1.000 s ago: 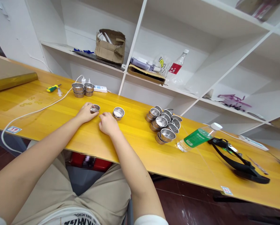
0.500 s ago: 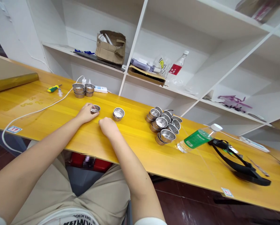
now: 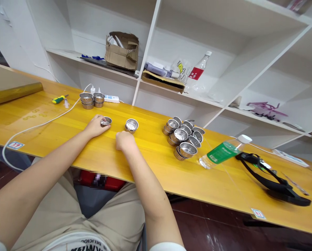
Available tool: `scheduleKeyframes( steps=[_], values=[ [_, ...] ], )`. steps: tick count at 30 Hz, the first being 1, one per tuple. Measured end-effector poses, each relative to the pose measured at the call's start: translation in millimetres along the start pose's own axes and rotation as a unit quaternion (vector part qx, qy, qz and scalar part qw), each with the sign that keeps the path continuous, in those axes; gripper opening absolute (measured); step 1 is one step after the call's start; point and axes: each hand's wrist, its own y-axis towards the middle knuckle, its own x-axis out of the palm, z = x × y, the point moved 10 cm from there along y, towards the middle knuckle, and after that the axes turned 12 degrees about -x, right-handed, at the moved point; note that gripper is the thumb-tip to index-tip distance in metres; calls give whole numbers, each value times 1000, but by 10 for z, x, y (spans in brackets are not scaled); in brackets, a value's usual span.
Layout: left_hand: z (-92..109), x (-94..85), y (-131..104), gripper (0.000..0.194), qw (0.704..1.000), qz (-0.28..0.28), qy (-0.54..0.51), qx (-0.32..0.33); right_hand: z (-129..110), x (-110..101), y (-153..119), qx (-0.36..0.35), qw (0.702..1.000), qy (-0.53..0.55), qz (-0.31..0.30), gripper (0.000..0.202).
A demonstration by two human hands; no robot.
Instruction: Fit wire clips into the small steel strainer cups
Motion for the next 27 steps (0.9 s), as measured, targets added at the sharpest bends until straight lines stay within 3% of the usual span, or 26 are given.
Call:
scheduleKeyframes(
  steps=[5,9,13,18,21,23,25,27],
  values=[
    [19,-14,-3,35,1000,-3,8,-2,-10,-15,-2,-10,1000,-6,17,45],
    [29,-30,-12,36,1000,-5,13,-9,16,-23,-1,-13,999,6,49,34],
    [30,-64,-24,41,1000,7,7,-17,121,-157,-7,0,988,71,140,28],
    [57,-77,-29,45,1000,18,-7,-5,238,-238,44,-8,942,214,259,17],
    [81,-92,-35,52,1000,22,-20,-1,319,-231,83,-6,897,303,322,10],
    [101,-108,-50,59,999,21,-34,-1,387,-207,112,-2,853,386,352,19],
    [140,-116,-77,67,999,14,-48,4,453,-132,163,9,785,507,356,29],
    [210,-114,-118,72,998,5,-55,23,471,-38,223,14,690,640,339,34]
  ],
)
